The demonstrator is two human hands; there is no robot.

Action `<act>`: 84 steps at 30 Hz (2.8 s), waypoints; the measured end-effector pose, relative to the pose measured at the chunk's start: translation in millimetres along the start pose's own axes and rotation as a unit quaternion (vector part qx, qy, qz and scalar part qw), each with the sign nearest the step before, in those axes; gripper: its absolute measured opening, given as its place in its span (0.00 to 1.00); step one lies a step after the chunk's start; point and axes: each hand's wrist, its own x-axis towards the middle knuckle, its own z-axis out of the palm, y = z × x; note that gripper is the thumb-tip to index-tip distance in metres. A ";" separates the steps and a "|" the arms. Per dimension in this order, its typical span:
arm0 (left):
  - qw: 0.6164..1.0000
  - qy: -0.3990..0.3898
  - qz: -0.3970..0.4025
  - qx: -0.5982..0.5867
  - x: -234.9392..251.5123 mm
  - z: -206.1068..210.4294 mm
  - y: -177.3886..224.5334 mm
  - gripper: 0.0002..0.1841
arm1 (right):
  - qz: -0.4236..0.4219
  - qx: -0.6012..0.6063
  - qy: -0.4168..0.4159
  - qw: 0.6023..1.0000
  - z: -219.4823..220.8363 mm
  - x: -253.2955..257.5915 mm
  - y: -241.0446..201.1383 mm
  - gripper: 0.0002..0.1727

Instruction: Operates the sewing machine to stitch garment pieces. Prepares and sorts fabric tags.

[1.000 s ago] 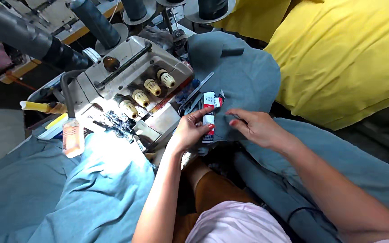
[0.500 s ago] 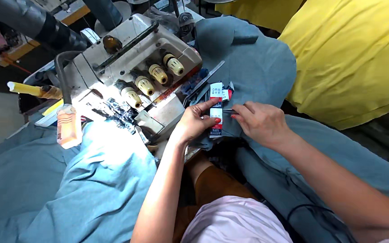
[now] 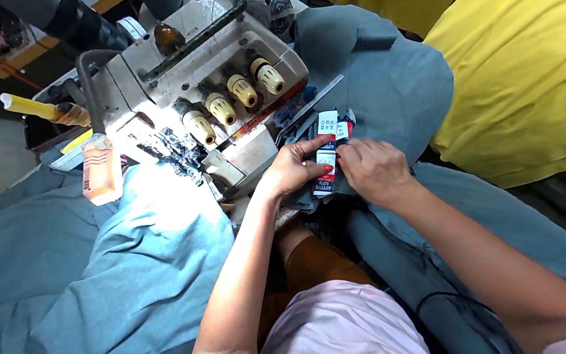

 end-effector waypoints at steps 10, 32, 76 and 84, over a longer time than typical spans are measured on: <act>1.000 -0.013 0.005 0.012 1.7 -1.1 0.2 0.33 | 0.006 0.007 -0.024 1.000 -0.7 0.6 -0.6 0.07; 1.000 -0.014 -0.005 0.005 2.0 -0.5 -0.6 0.34 | 0.012 0.005 -0.016 1.000 3.2 -2.4 -0.1 0.10; 0.900 0.240 0.310 0.190 -243.7 -28.2 -23.0 0.11 | 0.205 0.709 -0.175 0.651 -43.1 44.2 -193.5 0.06; 0.878 0.390 0.263 0.087 -235.5 -16.0 -20.0 0.02 | 0.143 0.661 -0.055 0.734 -31.1 28.1 -199.8 0.04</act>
